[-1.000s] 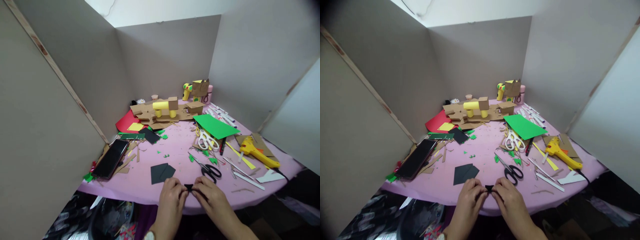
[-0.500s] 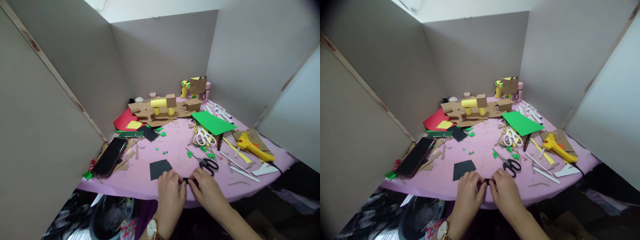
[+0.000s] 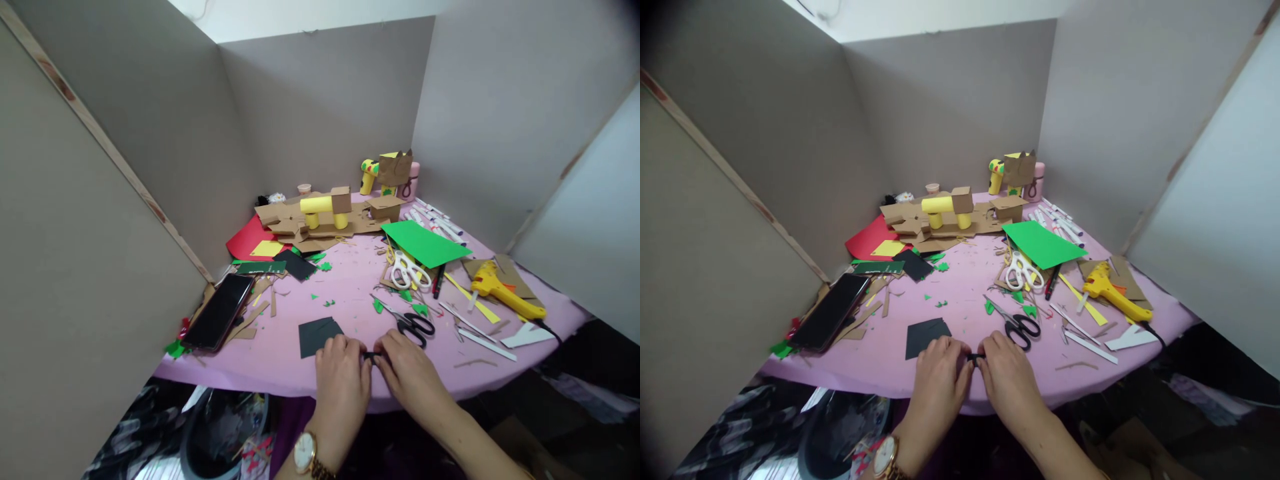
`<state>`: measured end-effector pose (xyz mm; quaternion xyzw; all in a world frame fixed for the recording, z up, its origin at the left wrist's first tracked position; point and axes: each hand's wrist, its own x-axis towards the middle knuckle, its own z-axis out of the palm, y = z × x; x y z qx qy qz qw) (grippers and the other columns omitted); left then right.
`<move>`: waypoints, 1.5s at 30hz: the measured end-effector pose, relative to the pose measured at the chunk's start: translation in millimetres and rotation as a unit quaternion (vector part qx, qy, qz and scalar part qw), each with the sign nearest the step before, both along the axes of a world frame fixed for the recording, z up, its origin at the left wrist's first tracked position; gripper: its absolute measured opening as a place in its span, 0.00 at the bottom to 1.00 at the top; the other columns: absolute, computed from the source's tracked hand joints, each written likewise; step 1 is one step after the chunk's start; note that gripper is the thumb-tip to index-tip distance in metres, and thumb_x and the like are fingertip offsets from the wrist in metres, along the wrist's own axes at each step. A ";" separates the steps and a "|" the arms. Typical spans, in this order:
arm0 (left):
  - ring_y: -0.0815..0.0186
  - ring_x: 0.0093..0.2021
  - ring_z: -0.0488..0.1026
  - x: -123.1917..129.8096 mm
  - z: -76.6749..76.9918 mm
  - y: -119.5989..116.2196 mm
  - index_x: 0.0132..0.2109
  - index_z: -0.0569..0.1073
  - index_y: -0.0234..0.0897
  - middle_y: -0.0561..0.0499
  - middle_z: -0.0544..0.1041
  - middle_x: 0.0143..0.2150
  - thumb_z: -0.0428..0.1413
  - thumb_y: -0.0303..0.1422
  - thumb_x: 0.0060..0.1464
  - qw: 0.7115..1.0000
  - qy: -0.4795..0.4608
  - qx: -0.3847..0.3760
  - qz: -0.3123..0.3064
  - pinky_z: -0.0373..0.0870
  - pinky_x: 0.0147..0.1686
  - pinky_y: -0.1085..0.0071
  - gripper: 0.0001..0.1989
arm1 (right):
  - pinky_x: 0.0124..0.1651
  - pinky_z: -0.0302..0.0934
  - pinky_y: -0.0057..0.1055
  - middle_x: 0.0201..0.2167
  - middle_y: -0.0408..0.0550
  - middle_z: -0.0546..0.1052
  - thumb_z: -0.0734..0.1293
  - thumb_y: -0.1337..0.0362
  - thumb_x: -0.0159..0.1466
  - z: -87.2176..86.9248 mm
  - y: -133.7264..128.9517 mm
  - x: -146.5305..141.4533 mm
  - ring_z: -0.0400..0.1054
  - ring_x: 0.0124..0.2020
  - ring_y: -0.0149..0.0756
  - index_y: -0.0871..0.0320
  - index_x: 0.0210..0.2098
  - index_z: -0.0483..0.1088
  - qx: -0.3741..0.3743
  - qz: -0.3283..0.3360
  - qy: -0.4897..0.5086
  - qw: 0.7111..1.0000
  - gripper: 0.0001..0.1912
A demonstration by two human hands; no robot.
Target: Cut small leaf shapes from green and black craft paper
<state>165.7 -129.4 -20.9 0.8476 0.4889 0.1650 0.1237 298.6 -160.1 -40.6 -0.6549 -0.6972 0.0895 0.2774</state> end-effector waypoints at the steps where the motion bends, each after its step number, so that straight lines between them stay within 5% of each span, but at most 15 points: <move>1: 0.54 0.40 0.66 0.0 0.1 0.6 0.38 0.72 0.36 0.46 0.72 0.38 0.51 0.27 0.54 1.000 -0.005 -0.002 -0.002 0.58 0.37 0.61 0.06 | 0.36 0.61 0.38 0.31 0.53 0.71 0.58 0.74 0.61 0.0 -0.4 -0.4 0.67 0.33 0.45 0.60 0.32 0.68 -0.001 0.000 0.004 1.000 0.08; 7: 0.60 0.38 0.67 -2.6 -5.2 2.1 0.35 0.70 0.36 0.49 0.74 0.35 0.52 0.23 0.53 0.993 -0.111 -0.029 -0.024 0.60 0.37 0.64 0.05 | 0.38 0.61 0.40 0.35 0.54 0.72 0.58 0.74 0.61 -4.9 -2.4 1.0 0.66 0.36 0.45 0.60 0.37 0.67 -0.001 0.015 0.039 0.999 0.09; 12: 0.61 0.35 0.70 -6.1 -10.4 0.7 0.30 0.72 0.37 0.50 0.76 0.30 0.53 0.22 0.51 0.973 -0.216 -0.076 -0.013 0.63 0.38 0.65 0.06 | 0.36 0.61 0.37 0.29 0.49 0.72 0.58 0.72 0.62 -4.8 -4.8 2.9 0.66 0.33 0.42 0.58 0.30 0.67 -0.007 0.023 0.085 0.996 0.09; 17: 0.63 0.34 0.73 -10.1 -9.2 -3.2 0.36 0.75 0.35 0.49 0.77 0.32 0.55 0.27 0.50 0.909 -0.363 -0.203 0.030 0.68 0.35 0.69 0.06 | 0.31 0.62 0.26 0.25 0.43 0.72 0.58 0.69 0.64 13.9 -14.3 1.4 0.67 0.27 0.34 0.57 0.30 0.65 -0.024 0.037 0.163 0.986 0.08; 20: 0.64 0.30 0.72 -11.6 -2.1 -7.0 0.32 0.77 0.34 0.49 0.78 0.28 0.56 0.30 0.49 0.875 -0.401 -0.268 0.043 0.67 0.32 0.72 0.06 | 0.31 0.60 0.27 0.25 0.43 0.71 0.59 0.66 0.64 24.3 -19.9 0.2 0.66 0.27 0.34 0.57 0.30 0.66 -0.040 0.042 0.241 0.969 0.08; 27: 0.68 0.25 0.69 -10.5 11.3 -17.0 0.27 0.76 0.33 0.53 0.76 0.23 0.60 0.31 0.44 0.799 -0.507 -0.313 0.081 0.64 0.28 0.75 0.04 | 0.28 0.57 0.27 0.20 0.40 0.66 0.58 0.58 0.64 33.9 -26.4 -1.2 0.62 0.24 0.33 0.56 0.24 0.63 -0.100 0.030 0.335 0.936 0.14; 45: 0.69 0.26 0.69 -7.4 13.2 -24.8 0.26 0.77 0.34 0.54 0.77 0.23 0.62 0.30 0.44 0.759 -0.546 -0.332 0.120 0.64 0.29 0.77 0.04 | 0.27 0.53 0.27 0.19 0.38 0.61 0.54 0.56 0.66 31.6 -33.9 -7.2 0.58 0.22 0.32 0.55 0.22 0.57 -0.088 0.030 0.302 0.949 0.18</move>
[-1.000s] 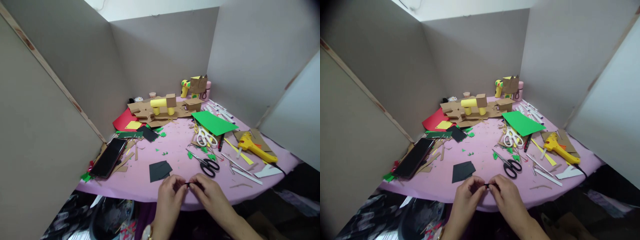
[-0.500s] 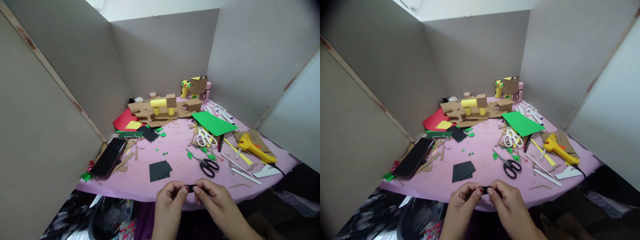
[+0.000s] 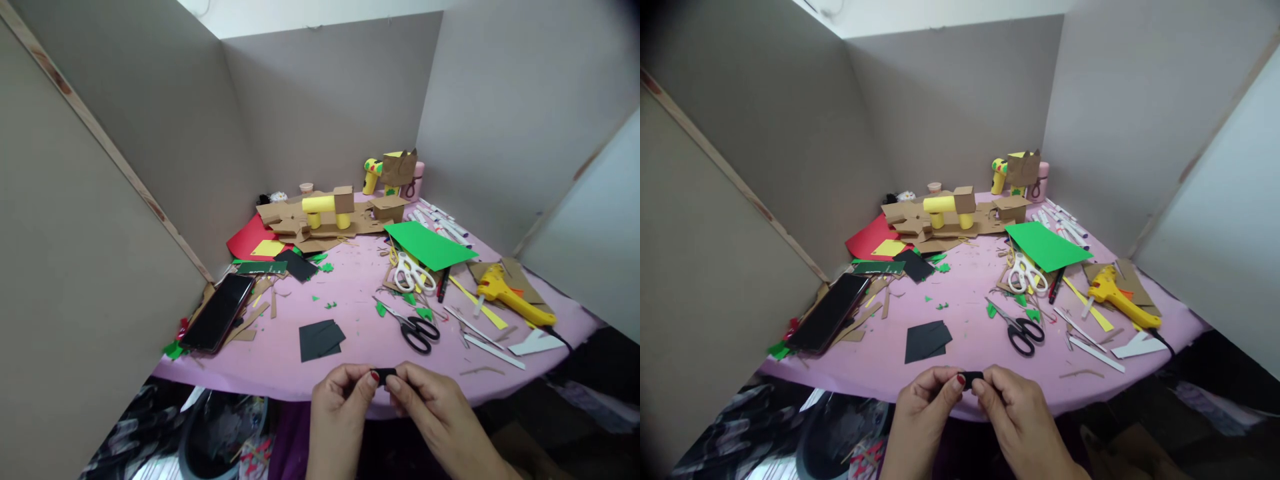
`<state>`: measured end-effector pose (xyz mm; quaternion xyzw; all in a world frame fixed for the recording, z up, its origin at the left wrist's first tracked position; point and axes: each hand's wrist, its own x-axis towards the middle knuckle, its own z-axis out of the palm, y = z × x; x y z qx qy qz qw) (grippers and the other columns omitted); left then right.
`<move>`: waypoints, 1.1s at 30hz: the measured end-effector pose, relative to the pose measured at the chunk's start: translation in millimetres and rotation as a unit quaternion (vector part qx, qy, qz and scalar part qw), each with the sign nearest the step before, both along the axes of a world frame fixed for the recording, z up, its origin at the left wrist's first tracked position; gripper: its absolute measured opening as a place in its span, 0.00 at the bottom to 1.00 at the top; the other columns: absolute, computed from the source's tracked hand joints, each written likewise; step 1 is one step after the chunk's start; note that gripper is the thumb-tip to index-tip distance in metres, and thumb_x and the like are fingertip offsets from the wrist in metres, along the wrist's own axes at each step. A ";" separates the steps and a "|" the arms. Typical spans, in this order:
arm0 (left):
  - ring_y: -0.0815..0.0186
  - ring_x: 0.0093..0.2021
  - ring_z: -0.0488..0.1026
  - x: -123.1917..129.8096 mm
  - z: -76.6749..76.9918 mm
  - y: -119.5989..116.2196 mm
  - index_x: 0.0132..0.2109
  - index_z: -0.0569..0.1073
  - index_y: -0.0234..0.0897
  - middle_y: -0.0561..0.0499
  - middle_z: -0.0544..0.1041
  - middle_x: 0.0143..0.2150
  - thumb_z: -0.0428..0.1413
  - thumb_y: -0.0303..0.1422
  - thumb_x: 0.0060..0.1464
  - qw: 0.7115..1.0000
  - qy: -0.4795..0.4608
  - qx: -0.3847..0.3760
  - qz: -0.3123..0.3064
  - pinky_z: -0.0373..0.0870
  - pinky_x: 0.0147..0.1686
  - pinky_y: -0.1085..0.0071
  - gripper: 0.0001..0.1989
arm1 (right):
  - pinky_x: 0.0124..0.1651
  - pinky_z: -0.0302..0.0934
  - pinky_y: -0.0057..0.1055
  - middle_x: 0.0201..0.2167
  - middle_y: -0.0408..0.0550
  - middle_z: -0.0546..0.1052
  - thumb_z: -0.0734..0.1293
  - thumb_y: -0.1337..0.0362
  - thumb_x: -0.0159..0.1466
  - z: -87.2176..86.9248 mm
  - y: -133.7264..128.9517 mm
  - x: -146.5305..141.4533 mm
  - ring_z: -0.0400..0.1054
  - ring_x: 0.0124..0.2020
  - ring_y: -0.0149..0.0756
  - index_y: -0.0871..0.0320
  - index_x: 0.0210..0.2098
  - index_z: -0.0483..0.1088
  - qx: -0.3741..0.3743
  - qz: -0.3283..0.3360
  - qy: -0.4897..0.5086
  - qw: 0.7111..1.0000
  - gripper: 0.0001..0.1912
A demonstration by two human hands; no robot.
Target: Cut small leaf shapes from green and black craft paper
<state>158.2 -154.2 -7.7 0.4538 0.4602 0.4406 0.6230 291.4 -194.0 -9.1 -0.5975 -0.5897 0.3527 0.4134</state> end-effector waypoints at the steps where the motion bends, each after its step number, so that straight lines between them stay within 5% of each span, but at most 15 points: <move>1: 0.69 0.26 0.69 -0.3 -0.7 -0.1 0.26 0.77 0.35 0.54 0.77 0.23 0.61 0.30 0.44 1.000 -0.002 0.003 -0.001 0.64 0.29 0.77 0.03 | 0.27 0.53 0.27 0.19 0.39 0.62 0.54 0.56 0.66 0.5 -0.1 -0.5 0.59 0.22 0.32 0.55 0.22 0.58 0.000 0.000 0.002 1.000 0.18; 6: 0.68 0.28 0.71 -1.9 -7.5 -1.5 0.30 0.78 0.36 0.54 0.76 0.25 0.61 0.30 0.45 0.999 0.001 0.038 -0.005 0.66 0.31 0.76 0.03 | 0.27 0.53 0.28 0.19 0.40 0.62 0.53 0.54 0.66 2.5 -2.1 -1.3 0.60 0.22 0.33 0.55 0.22 0.58 -0.013 0.001 0.019 1.000 0.19; 10: 0.69 0.29 0.71 -1.4 -8.4 -6.5 0.39 0.78 0.40 0.55 0.75 0.27 0.62 0.28 0.42 0.993 0.006 0.114 0.016 0.67 0.33 0.76 0.13 | 0.27 0.55 0.27 0.19 0.39 0.63 0.54 0.53 0.66 4.8 -4.0 0.1 0.61 0.23 0.33 0.56 0.22 0.58 -0.033 0.004 0.069 0.997 0.19; 14: 0.69 0.28 0.70 -1.2 -0.9 -11.4 0.35 0.80 0.41 0.55 0.75 0.26 0.62 0.27 0.41 0.990 0.033 0.136 0.023 0.67 0.33 0.76 0.10 | 0.28 0.56 0.27 0.19 0.39 0.64 0.56 0.53 0.65 6.4 -3.7 0.7 0.61 0.23 0.32 0.56 0.22 0.59 -0.054 0.019 0.118 0.991 0.19; 27: 0.75 0.21 0.65 5.5 2.8 -11.7 0.28 0.79 0.35 0.57 0.71 0.19 0.66 0.27 0.34 0.994 -0.094 -0.047 0.037 0.61 0.24 0.81 0.08 | 0.26 0.54 0.26 0.18 0.39 0.63 0.55 0.55 0.66 8.7 -8.3 0.1 0.61 0.21 0.32 0.55 0.21 0.58 -0.014 0.016 0.047 0.999 0.19; 33: 0.75 0.23 0.64 2.9 0.8 -9.8 0.28 0.78 0.33 0.56 0.71 0.21 0.67 0.28 0.34 0.993 -0.095 -0.064 0.021 0.60 0.25 0.80 0.09 | 0.26 0.52 0.26 0.18 0.38 0.60 0.54 0.57 0.66 7.3 -9.9 1.3 0.57 0.21 0.31 0.55 0.21 0.56 0.021 0.020 -0.013 0.999 0.18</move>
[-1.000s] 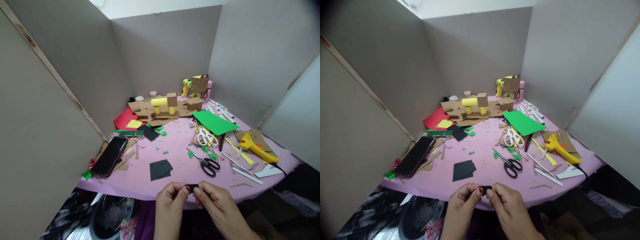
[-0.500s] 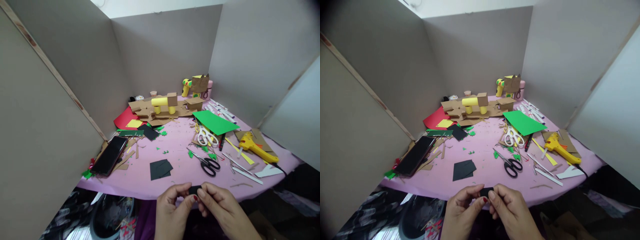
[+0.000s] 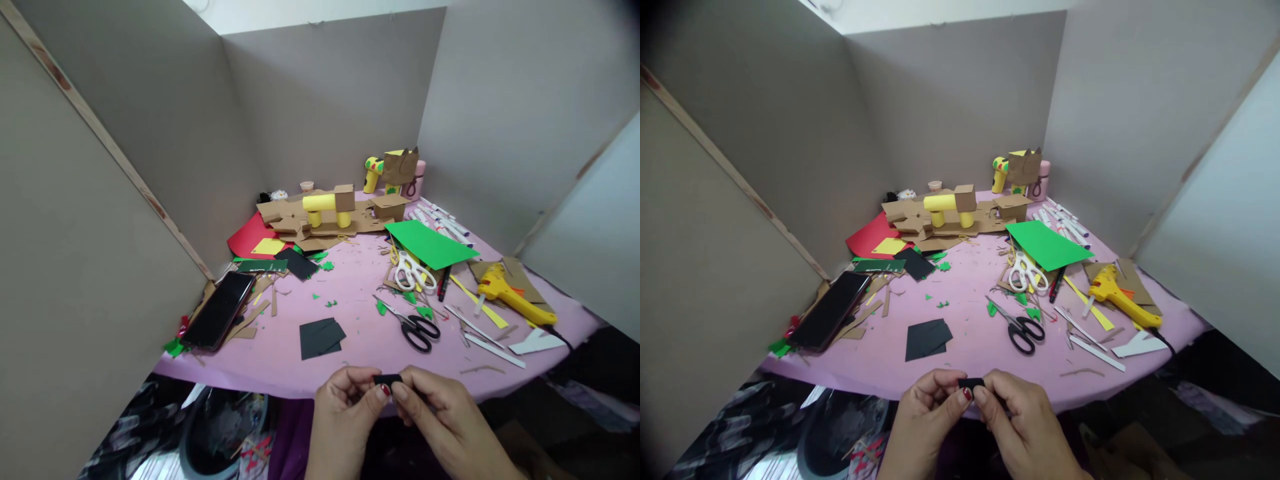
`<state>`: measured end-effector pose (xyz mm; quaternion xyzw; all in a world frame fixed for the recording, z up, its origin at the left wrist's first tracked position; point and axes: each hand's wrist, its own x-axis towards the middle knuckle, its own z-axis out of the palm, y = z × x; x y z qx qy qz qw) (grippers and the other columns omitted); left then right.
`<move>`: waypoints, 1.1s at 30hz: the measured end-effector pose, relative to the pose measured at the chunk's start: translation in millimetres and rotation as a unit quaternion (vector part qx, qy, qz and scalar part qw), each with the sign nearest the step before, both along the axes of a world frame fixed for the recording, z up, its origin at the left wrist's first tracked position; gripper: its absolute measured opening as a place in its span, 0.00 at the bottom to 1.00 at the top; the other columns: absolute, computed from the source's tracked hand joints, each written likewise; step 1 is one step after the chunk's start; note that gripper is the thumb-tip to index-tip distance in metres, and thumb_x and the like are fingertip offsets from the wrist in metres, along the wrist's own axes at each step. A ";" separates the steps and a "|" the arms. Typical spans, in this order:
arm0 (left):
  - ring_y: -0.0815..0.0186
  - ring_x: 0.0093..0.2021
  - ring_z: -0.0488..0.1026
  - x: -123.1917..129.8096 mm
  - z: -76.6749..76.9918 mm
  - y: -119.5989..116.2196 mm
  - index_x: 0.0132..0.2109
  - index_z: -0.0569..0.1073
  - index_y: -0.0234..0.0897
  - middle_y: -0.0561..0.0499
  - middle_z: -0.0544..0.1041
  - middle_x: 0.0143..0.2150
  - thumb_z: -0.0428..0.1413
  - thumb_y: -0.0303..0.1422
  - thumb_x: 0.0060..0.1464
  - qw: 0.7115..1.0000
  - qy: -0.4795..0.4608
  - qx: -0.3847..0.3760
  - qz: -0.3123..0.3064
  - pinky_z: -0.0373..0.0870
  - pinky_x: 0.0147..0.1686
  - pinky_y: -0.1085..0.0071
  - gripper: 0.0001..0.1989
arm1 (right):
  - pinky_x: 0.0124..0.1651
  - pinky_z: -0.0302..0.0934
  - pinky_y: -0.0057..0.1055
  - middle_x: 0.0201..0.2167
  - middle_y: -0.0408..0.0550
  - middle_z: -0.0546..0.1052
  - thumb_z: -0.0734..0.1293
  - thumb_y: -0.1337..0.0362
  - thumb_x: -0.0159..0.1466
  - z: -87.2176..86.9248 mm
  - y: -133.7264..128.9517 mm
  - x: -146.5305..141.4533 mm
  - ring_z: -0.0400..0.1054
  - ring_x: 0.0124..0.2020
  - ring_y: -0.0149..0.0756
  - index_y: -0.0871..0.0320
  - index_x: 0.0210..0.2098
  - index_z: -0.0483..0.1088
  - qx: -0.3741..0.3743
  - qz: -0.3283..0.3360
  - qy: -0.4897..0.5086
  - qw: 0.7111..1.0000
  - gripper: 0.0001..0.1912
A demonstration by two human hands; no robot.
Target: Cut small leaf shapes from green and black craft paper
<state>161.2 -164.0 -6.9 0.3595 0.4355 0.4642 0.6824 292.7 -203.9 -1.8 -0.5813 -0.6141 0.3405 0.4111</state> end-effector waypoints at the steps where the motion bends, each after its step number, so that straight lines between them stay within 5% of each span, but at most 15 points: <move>1: 0.74 0.23 0.65 -0.5 0.3 0.2 0.27 0.77 0.33 0.56 0.72 0.21 0.66 0.28 0.34 1.000 0.010 0.008 -0.001 0.60 0.26 0.80 0.08 | 0.25 0.51 0.26 0.18 0.37 0.59 0.54 0.57 0.66 -0.3 -0.1 0.0 0.56 0.21 0.31 0.55 0.21 0.55 0.002 -0.002 -0.008 1.000 0.18; 15: 0.71 0.25 0.64 -3.3 -2.6 -0.7 0.27 0.76 0.34 0.55 0.71 0.22 0.62 0.27 0.40 0.994 0.071 0.085 -0.011 0.60 0.28 0.76 0.03 | 0.24 0.52 0.26 0.18 0.37 0.59 0.56 0.57 0.65 -0.7 2.6 -1.2 0.57 0.21 0.32 0.54 0.23 0.58 0.012 -0.033 -0.018 0.999 0.15; 26: 0.73 0.23 0.62 -4.9 -7.8 3.0 0.37 0.74 0.33 0.59 0.67 0.21 0.63 0.31 0.42 0.998 0.015 0.040 -0.035 0.58 0.27 0.78 0.13 | 0.26 0.58 0.26 0.19 0.40 0.68 0.56 0.56 0.66 -7.9 4.1 -0.7 0.64 0.21 0.32 0.56 0.23 0.62 -0.030 0.003 0.088 0.996 0.17; 33: 0.69 0.26 0.68 -15.2 -2.3 6.5 0.42 0.74 0.38 0.55 0.73 0.25 0.57 0.27 0.48 0.961 0.184 0.194 -0.066 0.62 0.26 0.77 0.12 | 0.29 0.58 0.27 0.22 0.42 0.70 0.62 0.60 0.62 -2.7 8.4 8.9 0.65 0.26 0.35 0.57 0.26 0.67 -0.002 -0.002 0.021 1.000 0.11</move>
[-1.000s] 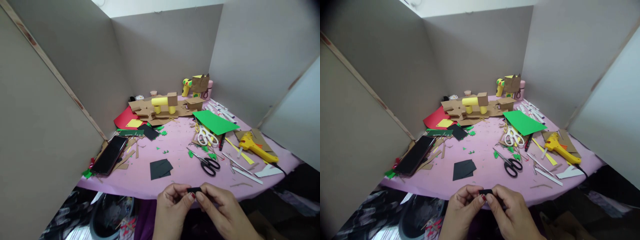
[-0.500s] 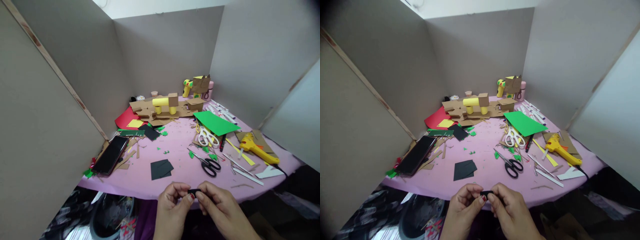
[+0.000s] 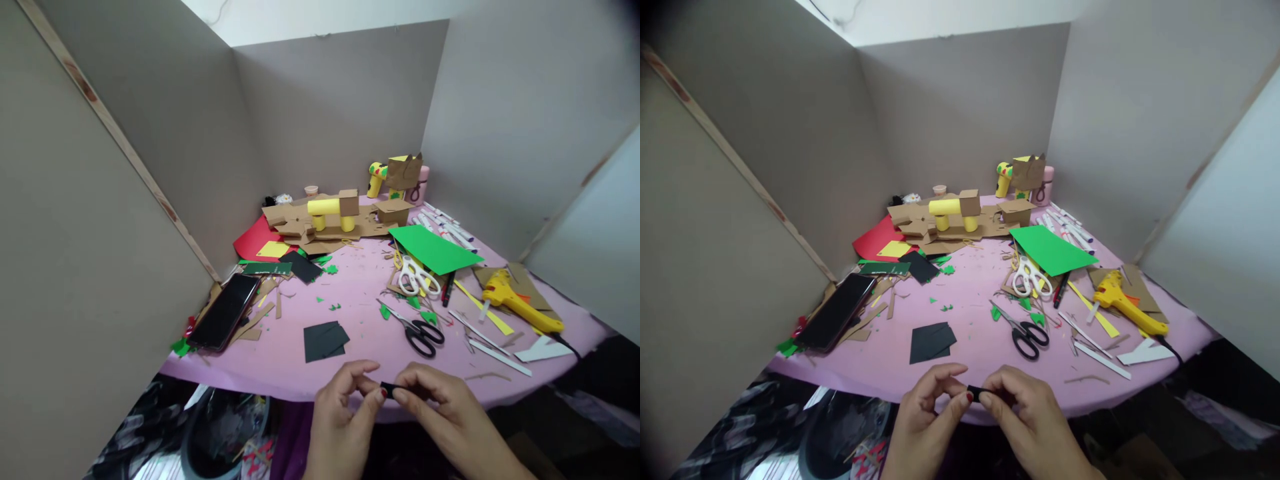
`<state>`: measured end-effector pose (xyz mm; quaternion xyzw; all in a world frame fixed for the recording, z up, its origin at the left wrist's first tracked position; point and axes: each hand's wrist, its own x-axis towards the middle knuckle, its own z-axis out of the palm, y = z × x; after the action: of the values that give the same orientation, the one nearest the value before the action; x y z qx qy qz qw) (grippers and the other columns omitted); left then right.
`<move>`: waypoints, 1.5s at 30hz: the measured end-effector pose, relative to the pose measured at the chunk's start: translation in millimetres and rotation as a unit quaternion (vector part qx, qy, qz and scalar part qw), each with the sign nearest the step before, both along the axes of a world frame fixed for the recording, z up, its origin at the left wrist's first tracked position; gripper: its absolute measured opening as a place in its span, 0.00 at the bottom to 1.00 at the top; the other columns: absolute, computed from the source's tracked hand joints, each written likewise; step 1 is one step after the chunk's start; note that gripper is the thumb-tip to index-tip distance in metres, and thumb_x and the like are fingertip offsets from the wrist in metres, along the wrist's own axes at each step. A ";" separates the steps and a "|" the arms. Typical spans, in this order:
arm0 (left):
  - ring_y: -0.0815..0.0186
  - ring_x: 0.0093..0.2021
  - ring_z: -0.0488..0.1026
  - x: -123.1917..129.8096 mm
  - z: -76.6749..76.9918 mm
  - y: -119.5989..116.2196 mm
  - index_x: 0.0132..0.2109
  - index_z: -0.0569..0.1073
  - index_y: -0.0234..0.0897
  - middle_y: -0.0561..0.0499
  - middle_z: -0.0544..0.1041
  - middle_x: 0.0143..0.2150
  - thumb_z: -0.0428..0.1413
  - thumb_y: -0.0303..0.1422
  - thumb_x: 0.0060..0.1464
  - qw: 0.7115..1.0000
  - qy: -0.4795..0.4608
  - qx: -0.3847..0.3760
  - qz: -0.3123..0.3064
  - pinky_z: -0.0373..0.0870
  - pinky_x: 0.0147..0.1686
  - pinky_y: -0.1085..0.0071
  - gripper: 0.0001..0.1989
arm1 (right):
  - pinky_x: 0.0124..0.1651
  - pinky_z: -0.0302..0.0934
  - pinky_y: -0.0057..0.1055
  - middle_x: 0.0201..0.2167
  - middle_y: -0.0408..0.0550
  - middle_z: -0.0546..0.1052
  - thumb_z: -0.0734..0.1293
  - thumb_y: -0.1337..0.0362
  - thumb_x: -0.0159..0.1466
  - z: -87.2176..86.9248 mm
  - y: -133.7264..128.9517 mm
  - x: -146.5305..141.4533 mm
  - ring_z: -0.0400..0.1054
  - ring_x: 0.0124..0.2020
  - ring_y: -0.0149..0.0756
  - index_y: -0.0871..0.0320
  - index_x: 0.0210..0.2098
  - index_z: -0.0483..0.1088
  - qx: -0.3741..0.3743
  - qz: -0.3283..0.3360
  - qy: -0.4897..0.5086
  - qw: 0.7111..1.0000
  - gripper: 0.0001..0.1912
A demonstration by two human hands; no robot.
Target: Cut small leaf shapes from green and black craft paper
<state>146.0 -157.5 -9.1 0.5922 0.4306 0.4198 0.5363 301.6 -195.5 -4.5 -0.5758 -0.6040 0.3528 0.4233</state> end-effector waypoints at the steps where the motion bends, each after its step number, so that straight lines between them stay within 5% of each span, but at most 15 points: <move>1: 0.68 0.27 0.69 -1.2 2.0 1.4 0.41 0.75 0.38 0.53 0.75 0.26 0.57 0.27 0.48 0.999 0.030 0.026 -0.012 0.64 0.28 0.76 0.11 | 0.29 0.58 0.27 0.22 0.42 0.70 0.62 0.60 0.62 1.7 0.4 1.5 0.65 0.26 0.35 0.56 0.26 0.68 0.007 0.002 -0.010 1.000 0.10; 6: 0.65 0.28 0.73 -5.7 6.5 6.6 0.28 0.76 0.37 0.50 0.78 0.25 0.57 0.26 0.51 0.973 0.103 0.202 -0.033 0.68 0.29 0.73 0.05 | 0.32 0.59 0.28 0.25 0.43 0.72 0.63 0.60 0.62 0.2 1.0 2.2 0.67 0.29 0.35 0.55 0.30 0.72 0.006 -0.003 0.041 0.999 0.08; 11: 0.62 0.32 0.76 -16.3 4.5 6.4 0.41 0.74 0.34 0.43 0.81 0.32 0.52 0.20 0.53 0.828 0.148 0.538 -0.049 0.70 0.36 0.67 0.11 | 0.27 0.59 0.25 0.20 0.41 0.71 0.62 0.54 0.63 -6.7 -1.1 -7.2 0.65 0.23 0.30 0.58 0.27 0.68 -0.087 -0.011 0.241 0.967 0.15; 13: 0.61 0.32 0.77 -19.9 4.9 6.4 0.44 0.73 0.33 0.42 0.81 0.32 0.49 0.21 0.55 0.786 0.170 0.589 -0.082 0.70 0.38 0.66 0.12 | 0.23 0.56 0.23 0.17 0.39 0.69 0.63 0.54 0.62 -5.7 -1.9 -10.5 0.61 0.18 0.27 0.59 0.22 0.65 -0.120 0.009 0.288 0.950 0.18; 15: 0.62 0.32 0.77 -22.0 5.8 6.5 0.44 0.73 0.34 0.43 0.81 0.31 0.47 0.22 0.57 0.772 0.193 0.596 -0.104 0.71 0.39 0.66 0.12 | 0.22 0.54 0.22 0.15 0.37 0.68 0.67 0.55 0.59 -3.4 -2.7 -12.1 0.59 0.17 0.25 0.59 0.22 0.64 -0.138 0.003 0.320 0.937 0.16; 24: 0.64 0.32 0.76 -24.1 3.9 5.4 0.40 0.73 0.35 0.46 0.80 0.32 0.49 0.20 0.55 0.812 0.204 0.524 -0.154 0.68 0.46 0.66 0.10 | 0.23 0.54 0.23 0.15 0.38 0.68 0.66 0.53 0.59 -1.5 -4.4 -9.7 0.60 0.17 0.27 0.59 0.22 0.67 -0.142 0.012 0.312 0.939 0.17; 31: 0.66 0.28 0.73 -8.3 6.6 -6.1 0.30 0.73 0.37 0.50 0.76 0.26 0.56 0.23 0.50 0.951 0.072 0.296 -0.046 0.69 0.32 0.71 0.05 | 0.27 0.55 0.25 0.18 0.39 0.67 0.63 0.58 0.63 1.8 -6.3 -8.8 0.61 0.21 0.29 0.59 0.21 0.67 -0.083 0.030 0.244 0.966 0.17; 34: 0.67 0.27 0.72 -2.5 2.8 -10.4 0.27 0.73 0.37 0.52 0.75 0.26 0.58 0.24 0.48 0.985 0.019 0.172 -0.005 0.67 0.29 0.73 0.05 | 0.27 0.56 0.26 0.18 0.40 0.67 0.62 0.58 0.63 5.3 -8.5 -9.2 0.61 0.22 0.31 0.59 0.21 0.67 -0.068 0.029 0.209 0.975 0.16; 40: 0.68 0.27 0.70 5.0 -2.8 -11.6 0.24 0.72 0.36 0.54 0.73 0.24 0.58 0.23 0.45 0.997 -0.080 0.024 0.005 0.66 0.29 0.75 0.06 | 0.27 0.58 0.26 0.18 0.41 0.67 0.62 0.57 0.63 5.9 -13.3 -11.2 0.63 0.23 0.32 0.58 0.22 0.67 -0.050 0.009 0.188 0.981 0.17; 45: 0.68 0.28 0.72 2.3 1.7 -11.1 0.27 0.74 0.36 0.53 0.74 0.26 0.58 0.23 0.47 0.994 -0.025 0.110 -0.003 0.68 0.29 0.75 0.05 | 0.27 0.59 0.25 0.19 0.41 0.69 0.64 0.58 0.62 0.2 -15.5 -14.9 0.63 0.23 0.31 0.58 0.23 0.69 -0.048 -0.027 0.223 0.973 0.15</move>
<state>148.2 -168.5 -7.4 0.6382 0.3666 0.4774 0.4801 286.7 -211.1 -4.3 -0.5187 -0.4607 0.4895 0.5283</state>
